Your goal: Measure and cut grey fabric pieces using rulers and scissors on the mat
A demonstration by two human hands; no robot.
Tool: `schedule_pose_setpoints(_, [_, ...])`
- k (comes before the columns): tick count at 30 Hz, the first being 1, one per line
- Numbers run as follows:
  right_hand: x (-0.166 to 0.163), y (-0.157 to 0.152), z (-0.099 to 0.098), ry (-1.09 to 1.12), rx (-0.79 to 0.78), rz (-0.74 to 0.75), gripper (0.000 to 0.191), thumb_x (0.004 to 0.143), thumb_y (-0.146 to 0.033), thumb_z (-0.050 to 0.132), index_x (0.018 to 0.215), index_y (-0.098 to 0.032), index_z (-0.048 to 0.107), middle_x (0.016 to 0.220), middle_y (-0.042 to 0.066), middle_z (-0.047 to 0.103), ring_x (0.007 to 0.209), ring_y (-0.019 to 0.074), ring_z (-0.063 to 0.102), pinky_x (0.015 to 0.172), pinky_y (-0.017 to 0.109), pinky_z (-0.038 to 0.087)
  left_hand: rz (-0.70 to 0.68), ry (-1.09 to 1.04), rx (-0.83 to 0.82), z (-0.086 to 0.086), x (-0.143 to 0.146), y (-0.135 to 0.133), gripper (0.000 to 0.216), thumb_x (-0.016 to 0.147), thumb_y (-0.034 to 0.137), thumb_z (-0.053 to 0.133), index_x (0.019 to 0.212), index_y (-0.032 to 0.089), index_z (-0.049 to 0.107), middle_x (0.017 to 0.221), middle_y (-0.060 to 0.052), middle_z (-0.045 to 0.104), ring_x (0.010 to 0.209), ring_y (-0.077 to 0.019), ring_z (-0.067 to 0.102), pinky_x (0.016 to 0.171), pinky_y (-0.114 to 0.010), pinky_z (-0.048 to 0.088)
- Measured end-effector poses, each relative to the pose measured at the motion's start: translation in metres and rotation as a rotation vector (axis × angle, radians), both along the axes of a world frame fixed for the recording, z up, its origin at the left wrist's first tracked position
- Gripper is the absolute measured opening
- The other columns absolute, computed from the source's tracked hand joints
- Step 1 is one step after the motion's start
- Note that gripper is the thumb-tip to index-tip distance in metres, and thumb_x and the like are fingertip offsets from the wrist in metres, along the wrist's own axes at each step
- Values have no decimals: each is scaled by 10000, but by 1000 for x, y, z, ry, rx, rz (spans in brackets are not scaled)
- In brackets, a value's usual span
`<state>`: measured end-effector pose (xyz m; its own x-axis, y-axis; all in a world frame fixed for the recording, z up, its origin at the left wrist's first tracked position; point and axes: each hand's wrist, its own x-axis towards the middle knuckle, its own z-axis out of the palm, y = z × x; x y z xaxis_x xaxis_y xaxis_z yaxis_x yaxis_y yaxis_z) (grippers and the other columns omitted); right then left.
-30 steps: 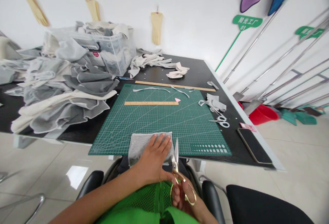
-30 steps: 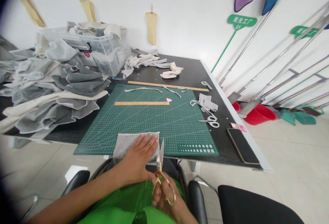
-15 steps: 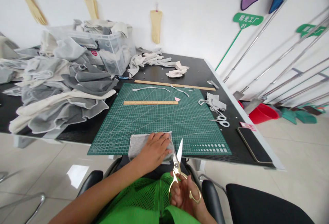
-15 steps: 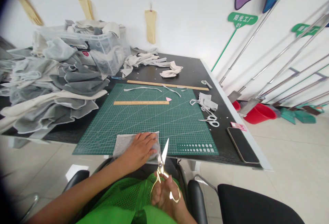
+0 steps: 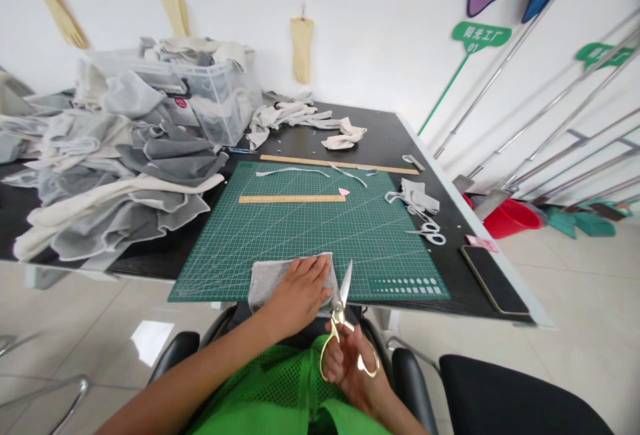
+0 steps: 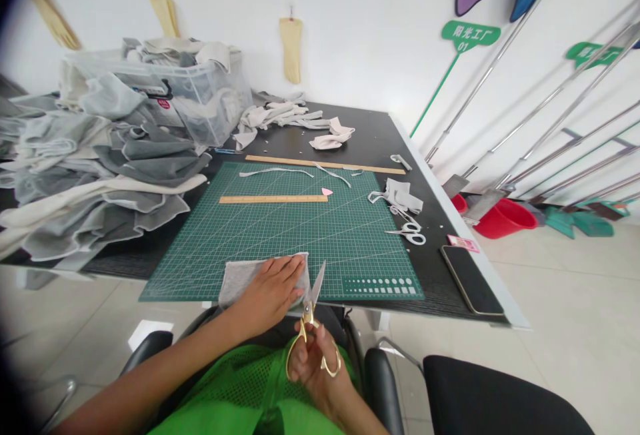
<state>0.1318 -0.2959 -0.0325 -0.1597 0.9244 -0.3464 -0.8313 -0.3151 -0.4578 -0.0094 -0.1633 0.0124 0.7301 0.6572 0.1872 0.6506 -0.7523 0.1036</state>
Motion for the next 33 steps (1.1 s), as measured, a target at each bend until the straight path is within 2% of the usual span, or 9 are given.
schedule_pose_setpoints(7, [-7,10,7,-16,-60,-59,462,850,-614,695,974,-169,712,587,-58,474,483,87,383,485,236,351,1,17,27,1,-1,0,524,1063,439,328,1520,197,411,1584,-65,419,1410,-236,390,1161,-421,297])
schedule_pose_setpoints(13, [-7,5,3,-27,-76,-92,609,763,-742,696,966,-168,718,557,-88,418,438,57,293,415,196,264,-7,14,15,4,-1,0,522,1065,439,328,1520,198,413,1574,-64,434,1402,-232,401,1154,-417,303])
schedule_pose_setpoints(21, [0,5,-4,-1,-25,-70,597,834,-738,616,970,-165,712,546,-84,417,425,66,283,399,199,281,2,-6,7,3,0,-1,516,1067,441,321,1509,196,429,1565,-54,450,1397,-227,408,1154,-416,301])
schedule_pose_setpoints(33, [1,5,3,-112,-65,-70,603,800,-751,649,937,-165,680,522,-99,404,401,46,248,370,182,260,-3,-18,-6,0,-1,0,513,1067,429,331,1509,191,435,1559,-51,458,1394,-223,404,1162,-425,308])
